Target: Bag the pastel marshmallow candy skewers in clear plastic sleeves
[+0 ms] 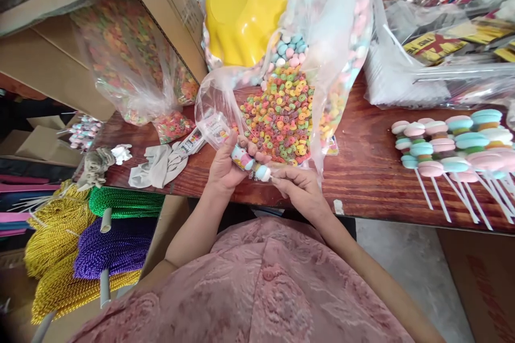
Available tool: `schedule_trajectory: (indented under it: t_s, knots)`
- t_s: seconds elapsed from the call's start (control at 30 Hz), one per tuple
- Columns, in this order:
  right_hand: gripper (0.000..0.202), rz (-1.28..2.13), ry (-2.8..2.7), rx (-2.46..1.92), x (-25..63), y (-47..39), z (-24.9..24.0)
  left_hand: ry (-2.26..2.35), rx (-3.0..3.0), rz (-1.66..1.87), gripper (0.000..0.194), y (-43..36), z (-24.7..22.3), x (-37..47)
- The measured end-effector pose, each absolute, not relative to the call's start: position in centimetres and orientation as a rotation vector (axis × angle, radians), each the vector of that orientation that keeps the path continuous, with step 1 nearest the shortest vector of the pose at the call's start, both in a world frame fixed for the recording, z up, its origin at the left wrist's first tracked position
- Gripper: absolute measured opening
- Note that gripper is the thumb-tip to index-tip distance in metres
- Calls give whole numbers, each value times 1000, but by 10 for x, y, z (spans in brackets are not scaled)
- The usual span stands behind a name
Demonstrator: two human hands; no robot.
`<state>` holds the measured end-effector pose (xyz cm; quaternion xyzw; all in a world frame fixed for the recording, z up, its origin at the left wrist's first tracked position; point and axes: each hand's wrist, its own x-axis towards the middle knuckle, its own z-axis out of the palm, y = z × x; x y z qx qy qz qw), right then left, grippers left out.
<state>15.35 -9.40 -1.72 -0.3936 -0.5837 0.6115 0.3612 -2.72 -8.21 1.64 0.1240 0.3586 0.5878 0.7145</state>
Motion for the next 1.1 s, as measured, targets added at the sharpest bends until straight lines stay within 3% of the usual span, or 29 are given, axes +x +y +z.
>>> schedule_trajectory:
  t_s: [0.33, 0.53, 0.77, 1.0, 1.1]
  knots:
    - [19, 1007, -1746, -1062, 141, -109, -21, 786, 446, 1232, 33, -93, 1, -11]
    - [20, 984, -1784, -1043, 142, -107, -13, 733, 454, 1171, 40, -94, 9, -12]
    - [16, 980, -1834, -1005, 158, -98, -17, 729, 254, 1380, 40, -88, 14, -20]
    - [23, 185, -2198, -1056, 156, -96, -8, 781, 302, 1307, 45, -88, 9, -15]
    - [26, 7, -2223, -1005, 151, -97, -9, 798, 334, 1277, 42, -92, 8, -12]
